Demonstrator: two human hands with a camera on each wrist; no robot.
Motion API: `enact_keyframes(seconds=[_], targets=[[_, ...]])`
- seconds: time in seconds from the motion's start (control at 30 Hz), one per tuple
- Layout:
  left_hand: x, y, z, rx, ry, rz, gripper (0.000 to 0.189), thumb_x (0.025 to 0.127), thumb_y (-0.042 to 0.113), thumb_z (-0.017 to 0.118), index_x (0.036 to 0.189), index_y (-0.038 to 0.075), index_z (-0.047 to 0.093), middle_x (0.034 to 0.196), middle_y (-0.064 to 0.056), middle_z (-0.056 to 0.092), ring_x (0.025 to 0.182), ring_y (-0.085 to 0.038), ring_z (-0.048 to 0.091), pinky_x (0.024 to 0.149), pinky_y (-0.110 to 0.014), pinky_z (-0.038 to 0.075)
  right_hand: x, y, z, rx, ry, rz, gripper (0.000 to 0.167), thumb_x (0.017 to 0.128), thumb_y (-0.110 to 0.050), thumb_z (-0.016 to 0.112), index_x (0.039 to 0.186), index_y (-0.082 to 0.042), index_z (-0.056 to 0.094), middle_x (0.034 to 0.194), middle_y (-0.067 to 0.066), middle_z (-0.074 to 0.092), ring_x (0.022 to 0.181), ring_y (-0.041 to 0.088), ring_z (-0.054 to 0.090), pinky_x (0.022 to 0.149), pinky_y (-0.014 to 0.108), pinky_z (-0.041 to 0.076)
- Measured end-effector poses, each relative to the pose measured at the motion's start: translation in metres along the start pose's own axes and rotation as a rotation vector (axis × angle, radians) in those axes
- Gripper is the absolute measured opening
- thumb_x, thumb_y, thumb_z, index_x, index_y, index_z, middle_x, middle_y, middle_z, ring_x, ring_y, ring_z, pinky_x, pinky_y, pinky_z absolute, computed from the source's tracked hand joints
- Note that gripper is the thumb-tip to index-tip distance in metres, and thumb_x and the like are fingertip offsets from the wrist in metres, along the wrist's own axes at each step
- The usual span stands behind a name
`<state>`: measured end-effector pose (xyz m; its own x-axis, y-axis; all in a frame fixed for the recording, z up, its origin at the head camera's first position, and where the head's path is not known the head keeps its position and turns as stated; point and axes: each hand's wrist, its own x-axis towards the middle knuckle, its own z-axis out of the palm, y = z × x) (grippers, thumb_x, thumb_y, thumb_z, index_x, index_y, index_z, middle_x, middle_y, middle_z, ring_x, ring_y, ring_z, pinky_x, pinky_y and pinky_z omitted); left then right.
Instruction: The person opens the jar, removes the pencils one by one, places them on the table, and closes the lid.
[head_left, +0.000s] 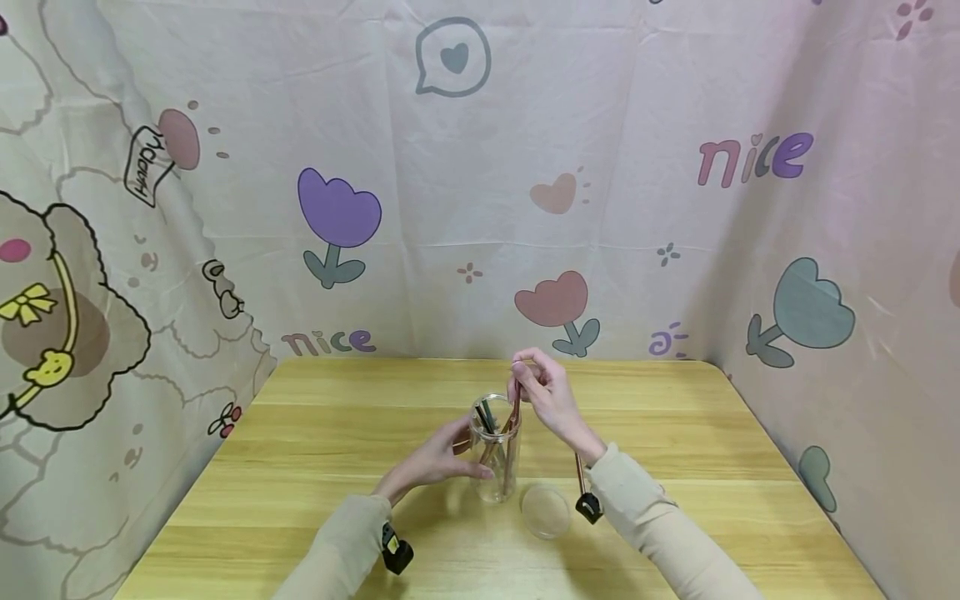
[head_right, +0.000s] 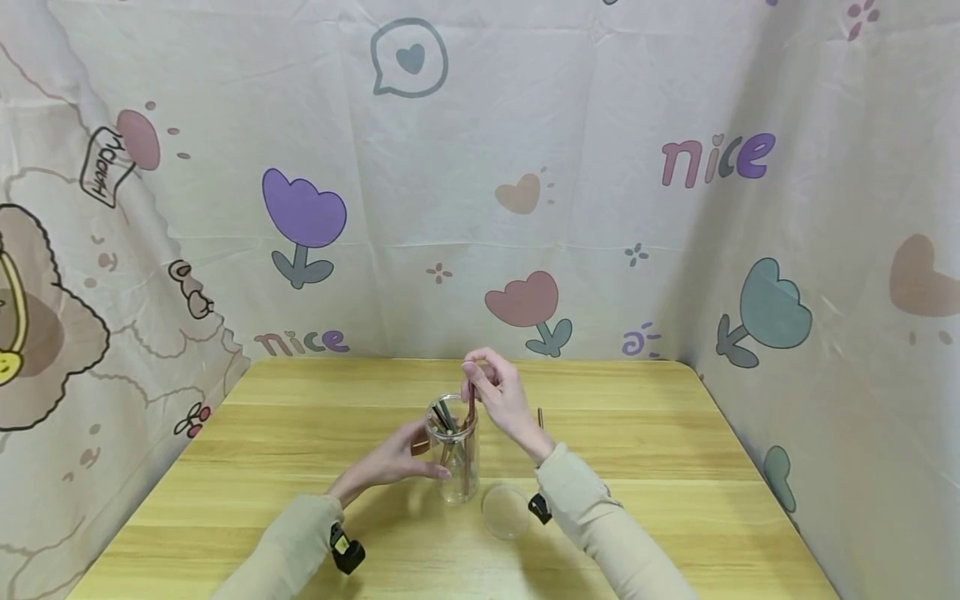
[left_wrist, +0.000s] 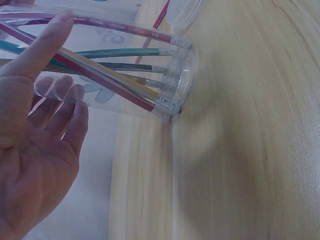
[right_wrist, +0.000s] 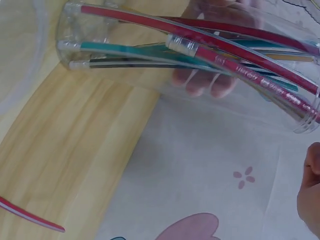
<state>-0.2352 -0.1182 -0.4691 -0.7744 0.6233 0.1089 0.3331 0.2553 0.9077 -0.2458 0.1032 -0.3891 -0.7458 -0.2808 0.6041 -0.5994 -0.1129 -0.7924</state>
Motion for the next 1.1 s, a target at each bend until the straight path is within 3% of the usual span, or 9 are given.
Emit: enact_keyframes(seconds=[0.03,0.13,0.27,0.37,0.67,0.73,0.87,0.97,1.1], targets=[[0.0,0.0,0.0,0.0,0.001,-0.001,0.089,0.082,0.018,0.084,0.155,0.006,0.035,0.154,-0.019,0.047,0.144,-0.043,0.042,0.122,-0.06,0.034,0.0,-0.001,0.0,-0.017,0.004,-0.008,0.029,0.106,-0.014,0.049,0.104,0.015,0.057,0.064,0.031,0.058,0.054,0.0,0.052,0.047,0.012,0.047],[0.0,0.0,0.0,0.0,0.001,0.004,0.089,0.082,0.018,0.084,0.155,0.007,0.035,0.154,-0.019,0.047,0.144,-0.043,0.043,0.122,-0.059,0.034,0.0,-0.004,-0.002,-0.063,0.01,-0.005,0.03,0.104,-0.013,0.054,0.107,0.015,0.065,0.065,0.009,0.066,0.052,-0.002,0.045,0.045,0.01,0.039],[-0.001,-0.001,0.0,-0.003,-0.003,0.021,0.086,0.082,0.017,0.083,0.154,0.007,0.037,0.153,-0.019,0.048,0.144,-0.043,0.043,0.123,-0.059,0.033,-0.001,-0.008,-0.005,-0.05,-0.002,0.064,0.034,0.103,-0.016,0.056,0.115,0.014,0.066,0.073,-0.015,0.067,0.061,-0.004,0.053,0.062,0.009,0.056],[-0.001,-0.002,0.0,0.0,-0.005,0.026,0.084,0.082,0.017,0.083,0.153,0.007,0.038,0.152,-0.018,0.049,0.143,-0.043,0.043,0.123,-0.059,0.033,-0.001,-0.011,-0.008,-0.039,-0.017,0.107,0.035,0.104,-0.014,0.054,0.123,0.014,0.062,0.077,-0.016,0.066,0.073,-0.003,0.061,0.077,0.015,0.062],[-0.001,-0.003,0.0,0.011,-0.001,0.011,0.086,0.083,0.019,0.083,0.155,0.009,0.036,0.154,-0.018,0.047,0.144,-0.042,0.042,0.123,-0.059,0.033,-0.001,-0.023,-0.016,0.013,-0.054,0.153,0.037,0.104,-0.004,0.051,0.134,0.016,0.052,0.09,-0.014,0.067,0.094,-0.001,0.066,0.094,0.02,0.06],[-0.001,-0.003,0.0,0.011,-0.002,0.015,0.086,0.082,0.018,0.083,0.154,0.008,0.037,0.154,-0.018,0.047,0.144,-0.043,0.042,0.123,-0.059,0.033,-0.002,-0.025,-0.018,0.017,-0.038,0.137,0.035,0.103,-0.003,0.052,0.131,0.017,0.054,0.091,-0.015,0.068,0.093,-0.001,0.065,0.092,0.019,0.06],[-0.001,-0.002,0.0,0.013,-0.001,0.032,0.084,0.082,0.016,0.083,0.153,0.006,0.038,0.153,-0.019,0.048,0.144,-0.043,0.043,0.123,-0.059,0.033,-0.003,-0.027,-0.023,0.015,0.012,0.069,0.029,0.102,-0.003,0.054,0.122,0.017,0.06,0.088,-0.014,0.07,0.076,-0.002,0.058,0.069,0.008,0.053],[-0.001,-0.001,-0.001,0.013,0.001,0.036,0.083,0.082,0.016,0.083,0.152,0.005,0.04,0.152,-0.019,0.049,0.144,-0.043,0.043,0.123,-0.059,0.033,-0.003,-0.026,-0.026,0.029,0.043,0.025,0.024,0.102,-0.004,0.054,0.117,0.012,0.064,0.087,-0.012,0.071,0.068,0.001,0.053,0.058,0.011,0.044],[-0.002,0.0,-0.001,0.014,-0.001,0.026,0.083,0.082,0.016,0.083,0.151,0.005,0.04,0.152,-0.019,0.049,0.144,-0.043,0.042,0.123,-0.059,0.032,-0.004,-0.025,-0.03,0.075,0.078,-0.013,0.021,0.104,-0.004,0.051,0.116,-0.003,0.067,0.088,-0.009,0.073,0.066,0.004,0.056,0.054,0.017,0.045]])
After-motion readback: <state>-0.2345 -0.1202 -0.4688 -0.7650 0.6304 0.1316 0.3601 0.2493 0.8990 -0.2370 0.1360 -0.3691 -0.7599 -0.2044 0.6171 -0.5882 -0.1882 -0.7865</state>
